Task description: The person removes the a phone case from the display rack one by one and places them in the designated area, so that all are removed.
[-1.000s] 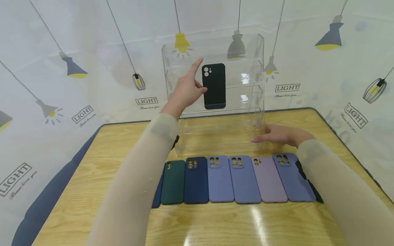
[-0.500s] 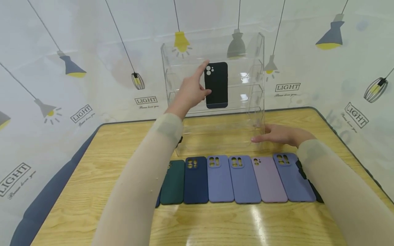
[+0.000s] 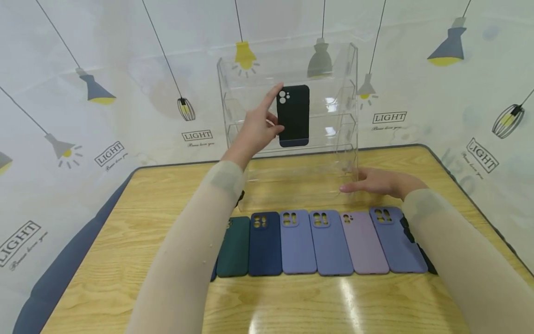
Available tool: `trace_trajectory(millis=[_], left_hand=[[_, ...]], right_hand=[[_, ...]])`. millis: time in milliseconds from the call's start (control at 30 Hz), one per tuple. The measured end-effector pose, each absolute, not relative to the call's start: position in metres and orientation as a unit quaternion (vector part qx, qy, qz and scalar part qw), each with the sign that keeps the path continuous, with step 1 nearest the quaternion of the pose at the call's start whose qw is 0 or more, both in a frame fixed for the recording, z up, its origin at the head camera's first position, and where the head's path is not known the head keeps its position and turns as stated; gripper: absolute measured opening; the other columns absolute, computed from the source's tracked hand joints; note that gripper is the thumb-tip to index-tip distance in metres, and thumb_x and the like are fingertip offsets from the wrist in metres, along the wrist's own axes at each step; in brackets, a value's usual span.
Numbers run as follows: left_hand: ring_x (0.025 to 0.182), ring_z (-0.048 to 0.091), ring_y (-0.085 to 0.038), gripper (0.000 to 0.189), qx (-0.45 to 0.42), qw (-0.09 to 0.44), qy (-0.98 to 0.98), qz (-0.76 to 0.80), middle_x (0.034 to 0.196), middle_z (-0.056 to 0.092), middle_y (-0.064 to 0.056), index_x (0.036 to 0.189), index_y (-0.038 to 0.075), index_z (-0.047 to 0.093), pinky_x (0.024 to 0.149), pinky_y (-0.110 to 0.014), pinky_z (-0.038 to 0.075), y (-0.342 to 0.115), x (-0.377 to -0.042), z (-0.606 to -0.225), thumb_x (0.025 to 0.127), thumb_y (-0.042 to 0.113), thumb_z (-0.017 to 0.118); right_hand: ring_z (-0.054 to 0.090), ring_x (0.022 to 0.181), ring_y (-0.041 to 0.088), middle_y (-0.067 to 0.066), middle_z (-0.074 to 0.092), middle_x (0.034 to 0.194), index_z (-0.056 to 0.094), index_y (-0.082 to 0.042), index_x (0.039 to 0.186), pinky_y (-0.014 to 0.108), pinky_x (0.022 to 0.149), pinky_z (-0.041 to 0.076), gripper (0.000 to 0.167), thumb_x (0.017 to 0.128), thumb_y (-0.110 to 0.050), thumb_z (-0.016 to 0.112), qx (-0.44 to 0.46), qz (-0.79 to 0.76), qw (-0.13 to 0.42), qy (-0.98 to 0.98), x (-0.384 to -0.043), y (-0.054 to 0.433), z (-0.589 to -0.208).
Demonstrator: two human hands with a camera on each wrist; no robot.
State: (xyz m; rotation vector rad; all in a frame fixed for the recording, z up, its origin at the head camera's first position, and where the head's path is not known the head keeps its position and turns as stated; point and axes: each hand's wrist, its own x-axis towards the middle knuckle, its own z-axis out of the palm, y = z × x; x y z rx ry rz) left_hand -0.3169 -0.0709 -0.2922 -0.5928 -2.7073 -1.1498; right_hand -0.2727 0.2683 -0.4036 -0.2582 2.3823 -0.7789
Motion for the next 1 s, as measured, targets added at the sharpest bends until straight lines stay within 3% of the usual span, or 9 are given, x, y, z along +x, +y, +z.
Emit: trace_trajectory(millis=[533,800,1000], left_hand=[[0.091,0.075,-0.021,0.100,-0.181,0.086,-0.895,-0.398,0.105,0.066,-0.010,0.166,0.053,0.019,0.078,-0.030,0.064,-0.068,-0.314,-0.286,0.101,-0.005,0.066],[0.090,0.074,-0.021,0.100,-0.182,0.107,-0.881,-0.423,0.103,0.063,-0.008,0.166,0.052,0.022,0.079,-0.028,0.064,-0.076,-0.308,-0.260,0.100,-0.009,0.064],[0.096,0.075,-0.024,0.101,-0.163,0.094,-0.864,-0.466,0.107,0.061,-0.008,0.163,0.059,0.021,0.086,-0.033,0.066,-0.100,-0.300,-0.239,0.101,-0.008,0.064]], right_hand=[[0.000,0.162,0.057,0.030,0.001,0.177,0.002,-0.012,0.173,0.079,0.126,0.012,0.116,0.095,-0.076,0.061,-0.101,-0.294,0.308,0.899,-0.273,0.269,-0.404],[0.000,0.162,0.057,0.029,0.001,0.177,0.004,-0.020,0.174,0.079,0.125,0.013,0.113,0.094,-0.078,0.060,-0.112,-0.286,0.307,0.901,-0.271,0.272,-0.402],[0.000,0.162,0.057,0.029,0.002,0.177,0.005,-0.021,0.174,0.080,0.125,0.013,0.112,0.094,-0.077,0.061,-0.111,-0.287,0.306,0.901,-0.271,0.269,-0.401]])
